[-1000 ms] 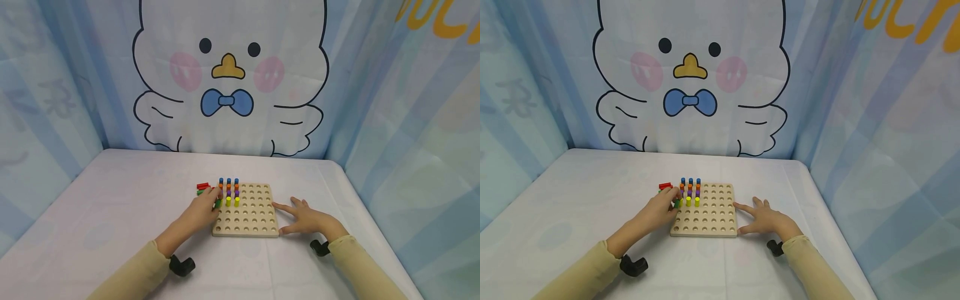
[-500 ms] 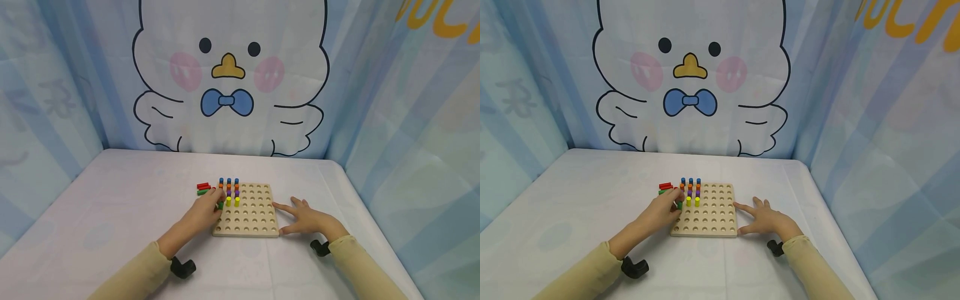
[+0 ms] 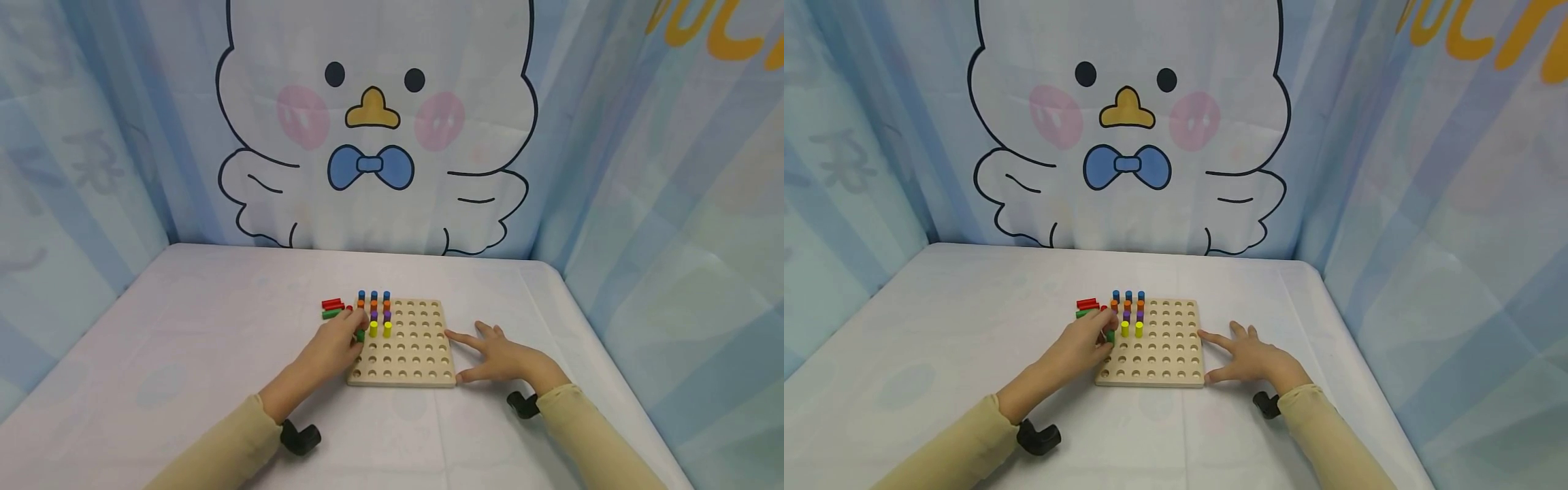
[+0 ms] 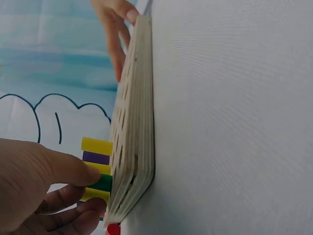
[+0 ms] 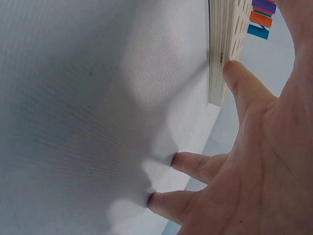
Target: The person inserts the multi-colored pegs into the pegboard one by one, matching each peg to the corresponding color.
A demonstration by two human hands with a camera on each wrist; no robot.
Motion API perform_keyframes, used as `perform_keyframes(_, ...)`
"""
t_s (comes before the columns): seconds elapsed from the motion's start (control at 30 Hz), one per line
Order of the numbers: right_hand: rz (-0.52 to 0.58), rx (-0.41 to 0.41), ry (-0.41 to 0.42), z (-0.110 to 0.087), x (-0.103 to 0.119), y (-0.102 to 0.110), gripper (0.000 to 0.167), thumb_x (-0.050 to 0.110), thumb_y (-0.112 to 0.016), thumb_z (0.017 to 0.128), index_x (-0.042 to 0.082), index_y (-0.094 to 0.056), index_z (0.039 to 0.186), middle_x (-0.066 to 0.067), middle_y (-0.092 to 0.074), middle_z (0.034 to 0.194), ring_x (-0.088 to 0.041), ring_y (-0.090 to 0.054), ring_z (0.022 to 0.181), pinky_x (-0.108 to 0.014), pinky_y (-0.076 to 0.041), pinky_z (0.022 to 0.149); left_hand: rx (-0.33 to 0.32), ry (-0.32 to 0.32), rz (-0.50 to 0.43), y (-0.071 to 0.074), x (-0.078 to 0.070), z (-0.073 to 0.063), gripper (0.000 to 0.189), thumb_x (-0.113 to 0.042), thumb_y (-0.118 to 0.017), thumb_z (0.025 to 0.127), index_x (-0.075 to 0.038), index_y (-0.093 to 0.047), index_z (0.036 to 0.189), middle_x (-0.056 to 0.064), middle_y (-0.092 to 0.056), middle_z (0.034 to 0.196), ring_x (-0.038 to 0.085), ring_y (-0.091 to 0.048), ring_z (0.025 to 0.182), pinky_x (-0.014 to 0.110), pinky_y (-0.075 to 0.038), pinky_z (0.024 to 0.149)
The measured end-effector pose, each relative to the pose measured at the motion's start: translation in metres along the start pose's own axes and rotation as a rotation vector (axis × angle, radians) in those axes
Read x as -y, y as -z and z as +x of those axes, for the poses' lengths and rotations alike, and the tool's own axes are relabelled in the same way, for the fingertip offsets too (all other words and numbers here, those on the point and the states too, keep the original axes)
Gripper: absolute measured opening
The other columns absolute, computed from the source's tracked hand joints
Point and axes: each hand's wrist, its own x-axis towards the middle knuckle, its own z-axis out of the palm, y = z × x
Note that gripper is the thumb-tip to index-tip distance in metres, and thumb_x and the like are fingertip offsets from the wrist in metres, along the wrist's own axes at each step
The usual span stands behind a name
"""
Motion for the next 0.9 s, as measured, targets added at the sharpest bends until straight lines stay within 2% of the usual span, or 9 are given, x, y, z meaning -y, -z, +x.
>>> perform_keyframes(0.17, -0.002, -0.003, 0.005, 0.000, 0.000, 0.000, 0.093, 0.060, -0.079, 0.083, 0.035, -0.035, 0.161, -0.033, -0.007, 0.167, -0.067, -0.003, 0.148, -0.085, -0.020, 0.106, 0.027, 0.019, 0.016, 0.000, 0.000, -0.001, 0.024, -0.013, -0.083, 0.088, -0.015, -0.067, 0.106, -0.003, -0.061, 0.087, 0.014, -0.056, 0.078, 0.025, -0.053, 0.070)
perform_keyframes(0.37, -0.002, 0.000, 0.005, 0.000, 0.000, 0.000, 0.093, 0.060, -0.078, 0.083, 0.034, -0.035, 0.161, -0.034, -0.008, 0.167, -0.067, -0.003, 0.149, -0.085, -0.019, 0.107, 0.000, 0.062, 0.072, 0.003, -0.001, -0.001, 0.023, -0.013, -0.081, 0.090, -0.017, -0.069, 0.108, -0.003, -0.065, 0.094, 0.013, -0.057, 0.079, 0.028, -0.056, 0.074)
perform_keyframes(0.53, -0.009, 0.000, 0.003, 0.000, 0.000, 0.001, 0.093, 0.061, -0.078, 0.083, 0.035, -0.034, 0.161, -0.033, -0.007, 0.167, -0.067, -0.003, 0.148, -0.085, -0.019, 0.106, 0.010, 0.058, 0.104, 0.004, 0.000, 0.000, 0.021, -0.014, -0.080, 0.090, -0.016, -0.071, 0.109, -0.002, -0.065, 0.094, 0.013, -0.057, 0.078, 0.029, -0.055, 0.073)
perform_keyframes(0.8, -0.008, 0.005, 0.005, 0.002, -0.002, 0.000, 0.093, 0.061, -0.078, 0.083, 0.036, -0.034, 0.161, -0.033, -0.007, 0.168, -0.067, -0.002, 0.148, -0.085, -0.018, 0.106, 0.084, 0.110, 0.140, 0.011, -0.004, 0.001, 0.022, -0.015, -0.081, 0.090, -0.013, -0.080, 0.112, 0.002, -0.075, 0.108, 0.016, -0.061, 0.090, 0.033, -0.058, 0.086)
perform_keyframes(0.9, -0.005, 0.008, 0.007, 0.002, -0.002, 0.000, 0.093, 0.061, -0.078, 0.083, 0.035, -0.034, 0.161, -0.033, -0.006, 0.168, -0.067, -0.002, 0.148, -0.085, -0.018, 0.107, 0.105, 0.100, 0.186, 0.010, -0.004, 0.002, 0.023, -0.015, -0.080, 0.091, -0.013, -0.080, 0.114, 0.003, -0.075, 0.109, 0.016, -0.060, 0.088, 0.034, -0.058, 0.086)
